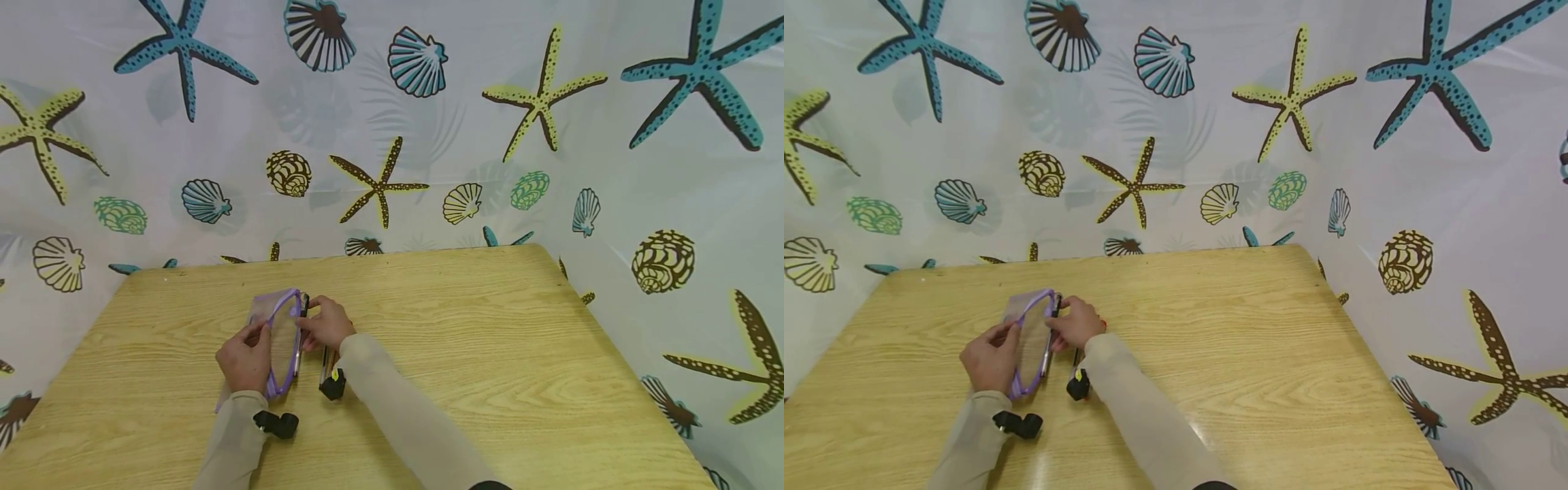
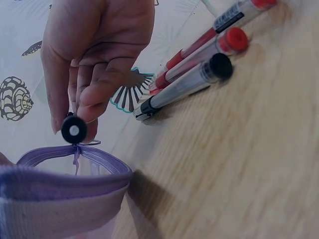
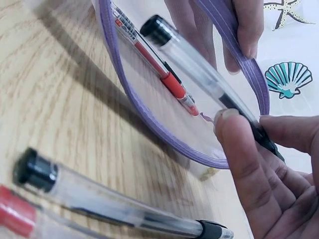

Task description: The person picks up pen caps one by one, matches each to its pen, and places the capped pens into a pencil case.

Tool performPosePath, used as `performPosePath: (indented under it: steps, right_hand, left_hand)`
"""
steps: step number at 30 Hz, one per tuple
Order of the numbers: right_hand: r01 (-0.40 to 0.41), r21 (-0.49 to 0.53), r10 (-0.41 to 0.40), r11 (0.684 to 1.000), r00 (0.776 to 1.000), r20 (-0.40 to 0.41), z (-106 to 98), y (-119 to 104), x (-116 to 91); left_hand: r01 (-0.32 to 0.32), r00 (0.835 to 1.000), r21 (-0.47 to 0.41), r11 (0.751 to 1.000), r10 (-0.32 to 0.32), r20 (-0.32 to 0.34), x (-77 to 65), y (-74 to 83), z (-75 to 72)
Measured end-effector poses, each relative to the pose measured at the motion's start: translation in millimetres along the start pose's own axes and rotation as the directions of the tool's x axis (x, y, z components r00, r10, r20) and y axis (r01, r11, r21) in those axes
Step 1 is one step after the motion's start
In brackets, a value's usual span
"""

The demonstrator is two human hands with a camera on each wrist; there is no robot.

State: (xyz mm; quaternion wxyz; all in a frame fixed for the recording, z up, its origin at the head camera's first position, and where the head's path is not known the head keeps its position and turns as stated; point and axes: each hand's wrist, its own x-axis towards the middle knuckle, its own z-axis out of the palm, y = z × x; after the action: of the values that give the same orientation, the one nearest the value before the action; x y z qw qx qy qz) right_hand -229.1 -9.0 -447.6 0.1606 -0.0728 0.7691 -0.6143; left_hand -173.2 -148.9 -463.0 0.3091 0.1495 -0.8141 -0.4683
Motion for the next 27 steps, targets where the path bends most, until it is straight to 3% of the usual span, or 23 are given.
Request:
performPosePath:
  steps: [14,27]
  right_hand:
    - [-0.018,-0.063,0.018,0.998,1.000,0.006,14.7,0.8,9.7]
    - [-0.036,-0.054,0.038,0.998,0.999,0.024,24.9,-4.2,11.4]
  left_hand:
    - [0.007,1.000,0.019,1.000,-0.007,0.001,0.3,-0.1,-0.7]
    - [0.001,1.000,0.008,1.000,-0.001,-0.011,2.5,-2.1,-0.2]
